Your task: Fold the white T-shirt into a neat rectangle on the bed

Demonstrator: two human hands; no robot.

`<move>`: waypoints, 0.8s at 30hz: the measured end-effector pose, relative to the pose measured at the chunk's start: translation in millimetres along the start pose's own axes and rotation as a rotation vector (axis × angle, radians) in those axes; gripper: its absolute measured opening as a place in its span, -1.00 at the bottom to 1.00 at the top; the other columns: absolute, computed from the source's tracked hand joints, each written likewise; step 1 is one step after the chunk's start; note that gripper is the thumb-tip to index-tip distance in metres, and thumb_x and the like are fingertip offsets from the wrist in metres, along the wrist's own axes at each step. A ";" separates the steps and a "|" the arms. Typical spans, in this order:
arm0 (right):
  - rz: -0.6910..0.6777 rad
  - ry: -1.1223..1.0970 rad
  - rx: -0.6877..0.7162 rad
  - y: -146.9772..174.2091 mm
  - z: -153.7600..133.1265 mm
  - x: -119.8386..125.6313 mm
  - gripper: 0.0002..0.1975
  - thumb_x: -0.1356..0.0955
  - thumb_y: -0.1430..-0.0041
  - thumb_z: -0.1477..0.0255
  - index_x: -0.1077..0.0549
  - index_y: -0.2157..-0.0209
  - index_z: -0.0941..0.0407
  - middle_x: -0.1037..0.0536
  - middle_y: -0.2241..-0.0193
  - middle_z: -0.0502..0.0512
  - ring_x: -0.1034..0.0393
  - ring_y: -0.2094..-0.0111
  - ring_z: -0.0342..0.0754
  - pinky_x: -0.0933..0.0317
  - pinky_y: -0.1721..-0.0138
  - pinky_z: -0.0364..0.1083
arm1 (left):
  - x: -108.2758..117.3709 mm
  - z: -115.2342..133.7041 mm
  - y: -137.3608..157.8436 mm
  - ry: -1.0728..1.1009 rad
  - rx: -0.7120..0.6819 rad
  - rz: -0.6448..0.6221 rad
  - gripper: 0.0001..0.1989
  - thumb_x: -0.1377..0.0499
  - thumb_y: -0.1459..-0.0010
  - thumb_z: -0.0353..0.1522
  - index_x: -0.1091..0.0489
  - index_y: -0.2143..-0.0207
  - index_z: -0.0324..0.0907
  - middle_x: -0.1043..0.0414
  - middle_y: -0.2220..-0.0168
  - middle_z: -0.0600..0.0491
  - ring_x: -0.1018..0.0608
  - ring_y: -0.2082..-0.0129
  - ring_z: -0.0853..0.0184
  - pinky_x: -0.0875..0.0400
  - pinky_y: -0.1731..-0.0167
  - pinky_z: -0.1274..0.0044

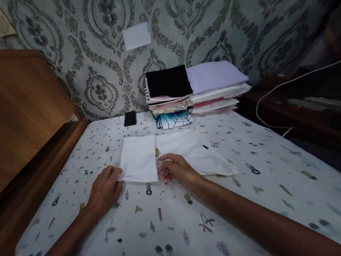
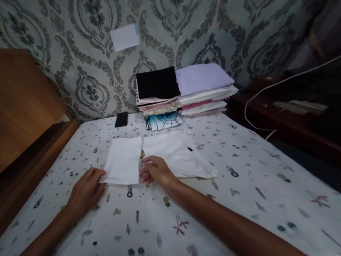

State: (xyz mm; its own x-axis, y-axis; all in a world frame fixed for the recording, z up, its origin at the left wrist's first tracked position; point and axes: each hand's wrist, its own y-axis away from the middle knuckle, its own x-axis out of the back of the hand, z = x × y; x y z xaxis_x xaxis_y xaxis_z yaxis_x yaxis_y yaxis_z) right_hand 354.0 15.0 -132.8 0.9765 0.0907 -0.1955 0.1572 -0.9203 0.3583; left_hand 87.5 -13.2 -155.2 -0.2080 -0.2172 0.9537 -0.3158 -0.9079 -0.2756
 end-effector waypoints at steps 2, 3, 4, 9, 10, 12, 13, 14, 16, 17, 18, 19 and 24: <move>-0.021 0.077 0.039 -3.7 0.0 -2.1 -0.92 -0.31 -0.22 0.53 -0.34 0.23 0.14 -0.49 0.57 -0.05 -0.47 0.64 -0.13 -0.23 0.69 -0.25 | -2.3 -0.2 -0.2 -0.031 -0.034 0.050 -0.73 0.00 -0.21 -0.37 -0.37 0.07 -0.06 -0.42 0.11 -0.09 -0.48 0.16 0.13 -0.41 0.27 0.34; -0.039 0.119 0.055 -6.0 0.9 -3.5 -0.90 -0.33 -0.20 0.50 -0.33 0.23 0.13 -0.47 0.59 -0.08 -0.47 0.63 -0.13 -0.22 0.69 -0.25 | -3.1 0.0 -0.8 -0.054 -0.050 0.071 -0.75 0.00 -0.22 -0.36 -0.38 0.09 -0.06 -0.42 0.12 -0.10 -0.47 0.17 0.13 -0.40 0.26 0.33; -0.056 0.167 0.070 -8.6 2.2 -5.1 -0.86 -0.35 -0.18 0.48 -0.31 0.23 0.12 -0.44 0.61 -0.11 -0.46 0.65 -0.13 -0.21 0.70 -0.26 | -3.6 0.5 -1.7 -0.075 -0.069 0.086 -0.76 -0.01 -0.23 -0.35 -0.39 0.10 -0.07 -0.42 0.13 -0.11 -0.46 0.17 0.12 -0.40 0.25 0.31; -0.092 0.335 0.123 -17.8 6.9 -9.5 -0.67 -0.37 0.03 0.59 -0.26 0.20 0.08 -0.33 0.66 -0.23 -0.38 0.67 -0.15 -0.22 0.65 -0.22 | -0.8 12.2 -6.2 -0.110 -0.222 0.060 -0.76 0.04 -0.30 -0.37 -0.43 0.20 -0.08 -0.44 0.22 -0.09 -0.45 0.21 0.15 -0.35 0.21 0.32; -0.080 0.365 0.151 -18.3 6.5 -8.4 -0.66 -0.35 0.05 0.60 -0.27 0.20 0.08 -0.32 0.65 -0.24 -0.36 0.66 -0.16 -0.23 0.62 -0.21 | 1.7 16.2 -7.4 -0.104 -0.254 0.032 -0.73 0.07 -0.32 -0.39 -0.44 0.25 -0.08 -0.45 0.26 -0.07 -0.45 0.24 0.17 -0.33 0.22 0.34; -0.022 0.475 0.253 -18.3 4.9 -4.2 -0.66 -0.33 0.07 0.60 -0.31 0.20 0.09 -0.33 0.62 -0.21 -0.32 0.62 -0.17 -0.21 0.56 -0.19 | 8.9 24.0 -12.9 -0.050 -0.316 -0.039 -0.70 0.07 -0.34 -0.36 -0.44 0.31 -0.09 -0.45 0.32 -0.04 -0.45 0.29 0.20 -0.31 0.25 0.37; 0.009 0.548 0.309 -18.1 4.2 -1.4 -0.67 -0.32 0.07 0.59 -0.33 0.20 0.09 -0.34 0.61 -0.19 -0.31 0.59 -0.17 -0.19 0.53 -0.18 | 13.4 27.1 -18.3 0.008 -0.341 -0.076 -0.72 0.05 -0.35 -0.32 -0.43 0.32 -0.10 -0.46 0.33 -0.02 -0.46 0.30 0.21 -0.31 0.26 0.38; 0.036 0.620 0.352 -17.8 3.9 1.3 -0.69 -0.32 0.07 0.58 -0.34 0.21 0.09 -0.36 0.59 -0.17 -0.31 0.56 -0.15 -0.16 0.51 -0.18 | 17.9 29.3 -26.4 0.087 -0.352 -0.108 -0.74 0.01 -0.34 -0.26 -0.43 0.31 -0.10 -0.47 0.33 0.00 -0.47 0.30 0.22 -0.31 0.27 0.40; 0.048 0.731 0.382 -17.2 4.6 5.5 -0.72 -0.31 0.05 0.56 -0.35 0.22 0.10 -0.39 0.56 -0.13 -0.33 0.49 -0.13 -0.15 0.45 -0.16 | 24.3 30.7 -51.9 0.272 -0.336 -0.156 -0.75 -0.03 -0.32 -0.19 -0.44 0.26 -0.09 -0.50 0.30 0.04 -0.49 0.28 0.25 -0.32 0.29 0.46; 0.046 0.769 0.378 -16.9 5.4 6.5 -0.72 -0.30 0.03 0.55 -0.35 0.21 0.10 -0.40 0.54 -0.12 -0.33 0.47 -0.12 -0.15 0.43 -0.15 | 24.9 30.1 -69.3 0.349 -0.304 -0.167 -0.75 -0.02 -0.32 -0.19 -0.44 0.24 -0.09 -0.51 0.28 0.05 -0.50 0.28 0.26 -0.33 0.29 0.48; 0.048 0.802 0.375 -16.4 6.2 6.8 -0.71 -0.30 0.02 0.54 -0.34 0.19 0.10 -0.41 0.52 -0.12 -0.33 0.46 -0.11 -0.14 0.41 -0.14 | 23.1 28.8 -89.0 0.400 -0.274 -0.171 -0.75 -0.01 -0.32 -0.22 -0.44 0.24 -0.09 -0.52 0.26 0.06 -0.50 0.28 0.27 -0.33 0.29 0.50; 0.055 0.833 0.379 -15.7 7.0 6.4 -0.70 -0.29 0.01 0.54 -0.34 0.16 0.10 -0.41 0.51 -0.11 -0.33 0.46 -0.11 -0.14 0.39 -0.14 | 18.6 27.3 -110.1 0.419 -0.244 -0.172 -0.75 0.01 -0.31 -0.27 -0.45 0.25 -0.11 -0.53 0.26 0.05 -0.51 0.29 0.28 -0.33 0.29 0.51; 0.071 0.891 0.422 -12.0 8.7 2.6 -0.65 -0.27 -0.03 0.55 -0.31 0.09 0.09 -0.40 0.49 -0.10 -0.31 0.45 -0.10 -0.11 0.37 -0.13 | -28.4 22.0 -201.5 0.379 -0.162 -0.128 -0.78 -0.06 -0.12 -0.46 -0.48 0.25 -0.17 -0.54 0.18 -0.04 -0.49 0.12 0.19 -0.33 0.06 0.43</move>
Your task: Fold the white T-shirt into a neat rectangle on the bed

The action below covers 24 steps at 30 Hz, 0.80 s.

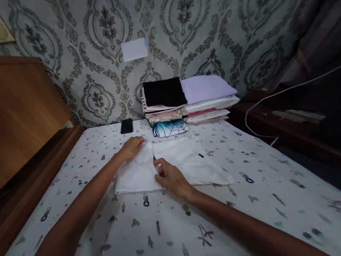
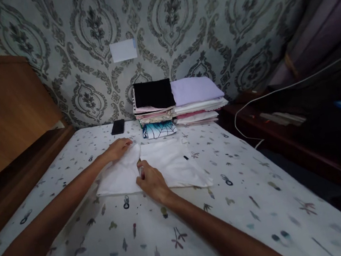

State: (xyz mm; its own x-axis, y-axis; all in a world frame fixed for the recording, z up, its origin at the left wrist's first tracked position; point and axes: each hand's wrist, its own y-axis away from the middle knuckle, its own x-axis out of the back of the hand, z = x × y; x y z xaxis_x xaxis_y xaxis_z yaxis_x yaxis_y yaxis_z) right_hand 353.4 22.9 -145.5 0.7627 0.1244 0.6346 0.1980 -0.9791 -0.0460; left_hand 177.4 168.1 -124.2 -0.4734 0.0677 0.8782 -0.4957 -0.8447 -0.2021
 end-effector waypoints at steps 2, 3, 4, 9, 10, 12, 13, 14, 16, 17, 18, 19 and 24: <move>0.003 -0.033 0.025 1.0 0.2 0.1 -0.64 -0.26 -0.04 0.56 -0.30 0.07 0.10 -0.37 0.48 -0.10 -0.30 0.46 -0.10 -0.11 0.38 -0.14 | -13.2 -10.4 -21.3 0.010 -0.009 -0.010 -0.80 -0.11 -0.04 -0.47 -0.48 0.29 -0.17 -0.54 0.22 -0.03 -0.49 0.14 0.20 -0.34 0.06 0.44; 0.002 -0.053 0.039 1.4 0.7 0.4 -0.64 -0.26 -0.05 0.56 -0.29 0.06 0.11 -0.36 0.48 -0.10 -0.29 0.46 -0.11 -0.11 0.39 -0.14 | -18.5 -14.7 -28.5 0.018 -0.015 -0.020 -0.83 -0.12 -0.01 -0.47 -0.47 0.33 -0.18 -0.54 0.26 -0.01 -0.50 0.19 0.22 -0.36 0.10 0.45; -0.002 -0.072 0.051 1.7 1.3 1.0 -0.63 -0.25 -0.06 0.56 -0.29 0.04 0.12 -0.35 0.48 -0.10 -0.28 0.46 -0.11 -0.11 0.39 -0.14 | -22.7 -18.4 -34.1 0.028 -0.020 -0.027 -0.86 -0.13 0.01 -0.46 -0.46 0.37 -0.18 -0.53 0.31 0.01 -0.50 0.25 0.24 -0.37 0.14 0.46; -0.019 -0.045 0.049 2.9 3.9 7.8 -0.60 -0.24 -0.11 0.59 -0.28 -0.02 0.11 -0.35 0.48 -0.08 -0.29 0.44 -0.10 -0.11 0.38 -0.14 | -35.3 -28.3 -45.0 0.068 -0.016 0.014 -0.86 -0.07 -0.09 -0.36 -0.41 0.38 -0.19 -0.46 0.41 0.06 -0.45 0.37 0.30 -0.34 0.31 0.50; -0.032 -0.008 0.039 3.7 4.2 9.8 -0.59 -0.24 -0.12 0.60 -0.28 -0.03 0.12 -0.35 0.47 -0.08 -0.29 0.44 -0.09 -0.11 0.38 -0.14 | -37.2 -28.1 -44.5 0.071 -0.016 0.023 -0.86 -0.07 -0.10 -0.35 -0.41 0.38 -0.19 -0.45 0.42 0.07 -0.44 0.38 0.30 -0.33 0.31 0.49; -0.052 0.097 0.026 5.6 3.9 14.2 -0.59 -0.25 -0.14 0.59 -0.28 -0.05 0.12 -0.38 0.45 -0.05 -0.31 0.42 -0.08 -0.11 0.38 -0.14 | -39.0 -26.7 -41.2 0.075 -0.025 0.038 -0.86 -0.11 -0.10 -0.30 -0.41 0.36 -0.18 -0.46 0.40 0.06 -0.44 0.36 0.30 -0.32 0.29 0.48; -0.045 0.158 0.025 6.2 2.9 16.5 -0.60 -0.25 -0.16 0.58 -0.29 -0.05 0.12 -0.40 0.43 -0.02 -0.32 0.40 -0.07 -0.11 0.37 -0.13 | -38.2 -26.3 -38.7 0.078 -0.032 0.047 -0.84 -0.12 -0.11 -0.28 -0.41 0.34 -0.17 -0.47 0.36 0.06 -0.45 0.34 0.29 -0.32 0.27 0.48; -0.025 0.218 0.032 5.8 1.0 18.6 -0.63 -0.25 -0.19 0.56 -0.31 -0.04 0.12 -0.43 0.39 0.01 -0.33 0.38 -0.07 -0.12 0.36 -0.12 | -35.9 -26.8 -35.8 0.080 -0.035 0.060 -0.82 -0.12 -0.13 -0.26 -0.41 0.30 -0.17 -0.48 0.32 0.05 -0.45 0.31 0.28 -0.31 0.25 0.48; 0.023 0.306 0.078 0.1 -5.6 21.5 -0.71 -0.24 -0.24 0.52 -0.37 0.00 0.12 -0.47 0.28 0.10 -0.38 0.31 -0.05 -0.17 0.30 -0.10 | -26.2 -32.1 -29.7 0.082 -0.023 0.090 -0.79 -0.06 -0.19 -0.26 -0.41 0.22 -0.14 -0.48 0.26 0.03 -0.46 0.25 0.27 -0.30 0.21 0.47; 0.035 0.333 0.120 -6.0 -10.2 21.9 -0.74 -0.23 -0.27 0.51 -0.39 0.02 0.14 -0.48 0.22 0.15 -0.40 0.24 -0.03 -0.21 0.25 -0.09 | -19.3 -37.2 -26.7 0.078 -0.004 0.102 -0.78 -0.03 -0.20 -0.27 -0.41 0.21 -0.14 -0.48 0.26 0.03 -0.46 0.25 0.27 -0.29 0.21 0.46; 0.036 0.357 0.168 -14.5 -15.2 21.2 -0.74 -0.22 -0.29 0.51 -0.41 0.04 0.15 -0.48 0.14 0.21 -0.42 0.16 0.00 -0.24 0.17 -0.07 | -11.6 -43.8 -23.7 0.074 0.020 0.108 -0.78 -0.01 -0.20 -0.28 -0.41 0.23 -0.14 -0.48 0.28 0.03 -0.45 0.26 0.26 -0.28 0.22 0.46; 0.027 0.386 0.217 -25.1 -20.1 19.3 -0.73 -0.21 -0.30 0.52 -0.42 0.02 0.18 -0.46 0.04 0.27 -0.40 0.04 0.03 -0.24 0.07 -0.04 | -3.7 -51.4 -20.8 0.070 0.048 0.109 -0.78 -0.02 -0.18 -0.29 -0.42 0.26 -0.15 -0.47 0.32 0.03 -0.44 0.29 0.25 -0.27 0.24 0.46; -0.089 0.575 0.197 -85.3 -24.5 -3.3 -0.50 -0.16 -0.38 0.41 -0.20 -0.27 0.34 -0.04 -0.37 0.41 0.12 -0.39 0.15 0.17 -0.33 0.11 | 21.0 -87.7 -7.5 0.106 0.140 0.034 -0.80 -0.14 -0.03 -0.22 -0.42 0.45 -0.16 -0.36 0.55 0.11 -0.38 0.46 0.30 -0.23 0.39 0.50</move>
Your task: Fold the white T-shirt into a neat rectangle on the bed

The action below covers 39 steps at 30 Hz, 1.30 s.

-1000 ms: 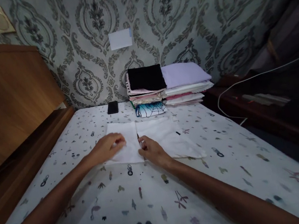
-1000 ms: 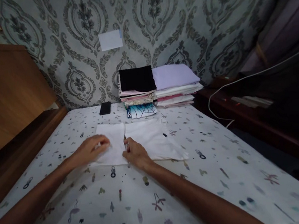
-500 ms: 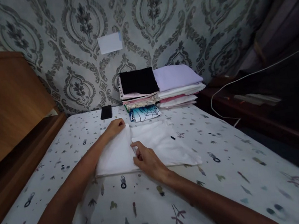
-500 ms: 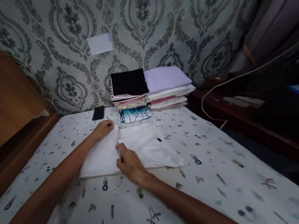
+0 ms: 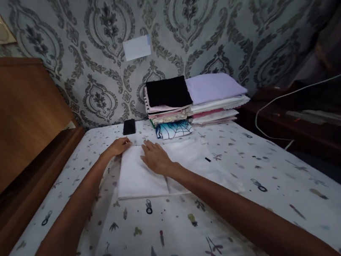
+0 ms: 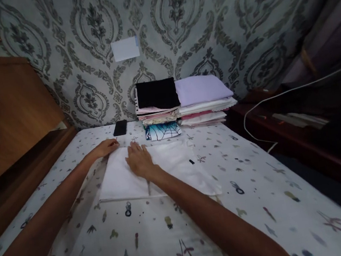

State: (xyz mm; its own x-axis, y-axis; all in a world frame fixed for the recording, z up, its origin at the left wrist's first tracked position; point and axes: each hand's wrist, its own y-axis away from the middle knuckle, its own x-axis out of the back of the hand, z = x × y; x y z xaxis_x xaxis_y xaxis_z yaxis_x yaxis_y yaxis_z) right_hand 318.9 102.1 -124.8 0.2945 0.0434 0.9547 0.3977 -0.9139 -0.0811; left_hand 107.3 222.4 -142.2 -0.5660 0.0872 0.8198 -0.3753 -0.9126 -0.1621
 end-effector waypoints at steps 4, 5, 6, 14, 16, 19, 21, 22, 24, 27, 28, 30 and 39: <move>-0.066 0.027 -0.104 -18.9 12.5 -25.5 -0.37 -0.11 -0.40 0.23 -0.07 -0.34 0.33 0.02 -0.39 0.36 0.22 -0.41 0.13 0.26 -0.35 0.16 | -1.4 -12.2 3.8 0.080 -0.013 -0.030 -0.79 -0.20 0.06 -0.20 -0.37 0.50 -0.16 -0.35 0.54 0.13 -0.38 0.46 0.34 -0.24 0.41 0.54; -0.065 0.035 -0.106 -19.4 15.0 -29.8 -0.35 -0.10 -0.40 0.20 -0.05 -0.35 0.33 0.03 -0.39 0.35 0.23 -0.42 0.12 0.27 -0.35 0.17 | -3.1 -13.3 4.1 0.102 -0.025 -0.024 -0.78 -0.19 0.04 -0.19 -0.35 0.49 -0.16 -0.36 0.51 0.13 -0.38 0.45 0.35 -0.24 0.41 0.54; -0.064 0.045 -0.106 -19.1 16.7 -32.7 -0.34 -0.09 -0.40 0.18 -0.04 -0.35 0.33 0.05 -0.40 0.34 0.25 -0.42 0.11 0.27 -0.35 0.17 | -4.8 -14.0 4.4 0.123 -0.036 -0.018 -0.77 -0.17 0.01 -0.18 -0.34 0.47 -0.17 -0.36 0.49 0.12 -0.38 0.44 0.35 -0.25 0.40 0.55; -0.063 0.092 -0.103 -16.4 15.8 -34.6 -0.32 -0.08 -0.40 0.17 -0.03 -0.36 0.35 0.04 -0.40 0.32 0.23 -0.42 0.10 0.24 -0.35 0.14 | -7.3 -18.6 10.4 0.051 -0.035 0.002 -0.72 -0.08 -0.15 -0.15 -0.33 0.43 -0.16 -0.22 0.56 0.15 -0.31 0.49 0.35 -0.21 0.41 0.53; -0.056 0.101 -0.104 -16.9 16.6 -36.0 -0.31 -0.08 -0.40 0.17 -0.02 -0.36 0.35 0.04 -0.40 0.32 0.23 -0.42 0.10 0.25 -0.35 0.13 | -6.4 -18.2 13.0 -0.012 -0.019 0.030 -0.77 -0.11 -0.14 -0.18 -0.37 0.41 -0.15 -0.27 0.52 0.12 -0.35 0.40 0.29 -0.25 0.29 0.47; -0.059 0.106 -0.105 -18.4 18.4 -38.6 -0.31 -0.07 -0.40 0.16 0.00 -0.37 0.34 0.05 -0.40 0.32 0.25 -0.42 0.10 0.25 -0.36 0.13 | -4.7 -10.2 24.9 -0.086 0.010 0.096 -0.77 -0.13 -0.15 -0.21 -0.41 0.23 -0.14 -0.39 0.29 0.00 -0.38 0.16 0.15 -0.25 0.08 0.33; -0.070 0.105 -0.107 -19.3 19.4 -40.1 -0.30 -0.07 -0.40 0.15 0.00 -0.37 0.34 0.07 -0.40 0.30 0.26 -0.42 0.09 0.25 -0.36 0.14 | -4.3 2.8 44.4 -0.120 -0.004 0.143 -0.67 -0.08 -0.21 -0.19 -0.37 0.05 -0.14 -0.38 0.08 -0.09 -0.34 0.01 0.09 -0.21 -0.03 0.25; -0.073 0.104 -0.108 -19.7 20.0 -40.7 -0.30 -0.06 -0.40 0.15 0.00 -0.37 0.34 0.07 -0.41 0.29 0.26 -0.42 0.09 0.25 -0.36 0.14 | -4.9 11.7 58.4 -0.135 -0.036 0.156 -0.62 -0.04 -0.25 -0.18 -0.33 -0.04 -0.15 -0.36 -0.01 -0.12 -0.33 -0.06 0.08 -0.20 -0.08 0.23; -0.064 0.101 -0.106 -20.2 20.9 -41.8 -0.30 -0.06 -0.40 0.14 0.00 -0.37 0.33 0.07 -0.41 0.28 0.26 -0.42 0.08 0.25 -0.36 0.14 | -8.4 32.4 93.8 -0.174 -0.145 0.113 -0.54 0.04 -0.32 -0.15 -0.22 -0.17 -0.16 -0.28 -0.17 -0.15 -0.27 -0.19 0.10 -0.13 -0.18 0.23; -0.044 0.094 -0.098 -20.2 21.5 -42.6 -0.31 -0.07 -0.40 0.15 0.00 -0.37 0.34 0.06 -0.40 0.30 0.26 -0.42 0.08 0.25 -0.35 0.14 | -17.3 60.7 153.3 -0.223 -0.262 -0.205 -0.44 0.04 -0.33 -0.06 -0.12 -0.29 -0.07 -0.03 -0.38 -0.08 -0.06 -0.37 0.09 0.15 -0.32 0.17; -0.040 0.091 -0.097 -20.0 21.3 -42.3 -0.31 -0.08 -0.40 0.16 -0.01 -0.36 0.34 0.05 -0.40 0.31 0.25 -0.42 0.09 0.25 -0.35 0.14 | -19.7 66.8 170.2 -0.204 -0.257 -0.274 -0.42 0.04 -0.33 -0.04 -0.08 -0.32 -0.01 0.02 -0.40 -0.04 -0.02 -0.39 0.12 0.22 -0.34 0.17; -0.035 0.078 -0.095 -19.2 20.2 -40.5 -0.32 -0.09 -0.39 0.18 -0.03 -0.36 0.34 0.03 -0.40 0.32 0.23 -0.42 0.10 0.24 -0.35 0.15 | -21.0 73.1 193.4 -0.104 -0.206 -0.329 -0.44 0.04 -0.32 -0.03 -0.06 -0.33 0.11 0.05 -0.42 0.07 0.01 -0.41 0.17 0.25 -0.37 0.22; 0.155 -0.186 -0.164 -6.7 12.9 -19.9 -0.45 -0.10 -0.40 0.31 -0.21 -0.28 0.31 -0.13 -0.35 0.32 0.09 -0.39 0.04 0.15 -0.34 0.05 | 6.0 67.1 145.0 0.664 0.692 0.196 -0.42 -0.39 0.13 -0.19 -0.34 0.05 -0.15 -0.46 0.08 -0.10 -0.56 0.13 0.20 -0.52 0.32 0.48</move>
State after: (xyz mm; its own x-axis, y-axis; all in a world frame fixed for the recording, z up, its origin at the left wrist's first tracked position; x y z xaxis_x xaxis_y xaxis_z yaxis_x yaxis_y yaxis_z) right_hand 321.6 112.6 -147.0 0.5007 -0.0423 0.8646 0.1942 -0.9678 -0.1599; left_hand 98.7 63.8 -123.9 -0.9501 -0.0771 0.3024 0.1628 -0.9491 0.2697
